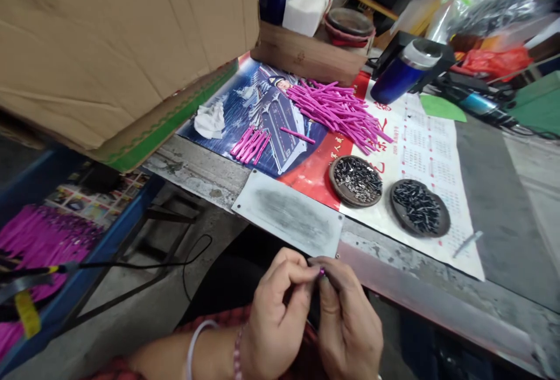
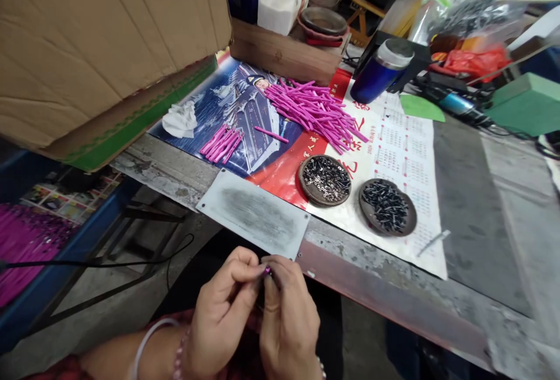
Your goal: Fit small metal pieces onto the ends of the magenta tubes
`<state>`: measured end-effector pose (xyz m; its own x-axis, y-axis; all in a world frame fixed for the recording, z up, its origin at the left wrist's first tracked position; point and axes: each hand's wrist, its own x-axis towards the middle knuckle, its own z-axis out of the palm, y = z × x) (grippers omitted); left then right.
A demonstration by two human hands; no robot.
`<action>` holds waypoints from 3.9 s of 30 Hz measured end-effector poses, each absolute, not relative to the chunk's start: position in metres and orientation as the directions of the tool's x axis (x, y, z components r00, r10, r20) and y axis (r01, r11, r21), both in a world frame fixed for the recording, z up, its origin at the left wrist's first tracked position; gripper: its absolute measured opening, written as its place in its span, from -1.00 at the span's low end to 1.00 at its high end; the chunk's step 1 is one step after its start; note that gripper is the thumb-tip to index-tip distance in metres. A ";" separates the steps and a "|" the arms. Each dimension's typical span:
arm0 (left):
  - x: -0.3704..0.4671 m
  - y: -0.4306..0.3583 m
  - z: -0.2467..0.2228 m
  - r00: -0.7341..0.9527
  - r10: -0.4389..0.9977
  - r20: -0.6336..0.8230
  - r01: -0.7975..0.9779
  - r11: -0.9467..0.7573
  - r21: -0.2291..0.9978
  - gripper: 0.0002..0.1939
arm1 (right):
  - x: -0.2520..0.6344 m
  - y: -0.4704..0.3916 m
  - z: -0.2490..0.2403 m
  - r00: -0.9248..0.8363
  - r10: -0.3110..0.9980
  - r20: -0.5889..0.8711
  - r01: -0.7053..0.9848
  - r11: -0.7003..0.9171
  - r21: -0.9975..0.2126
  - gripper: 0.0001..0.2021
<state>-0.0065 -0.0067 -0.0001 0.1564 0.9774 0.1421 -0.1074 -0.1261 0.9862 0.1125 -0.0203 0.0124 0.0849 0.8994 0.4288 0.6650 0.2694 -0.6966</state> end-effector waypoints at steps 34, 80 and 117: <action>-0.003 0.000 0.006 0.360 0.932 0.032 -0.105 0.006 0.994 -0.85 | 0.171 -0.016 0.040 -0.131 0.972 0.197 0.438 0.235 -0.868 -0.90; -0.002 -0.013 -0.004 0.045 0.973 0.227 -0.047 -0.225 0.973 -0.79 | 0.105 -0.026 0.001 0.218 0.872 0.439 0.630 0.218 -0.746 -0.84; -0.005 -0.016 0.004 0.155 0.986 0.057 -0.153 -0.033 0.988 -0.84 | 0.117 -0.013 0.003 0.150 0.974 0.170 0.329 0.113 -0.937 -0.57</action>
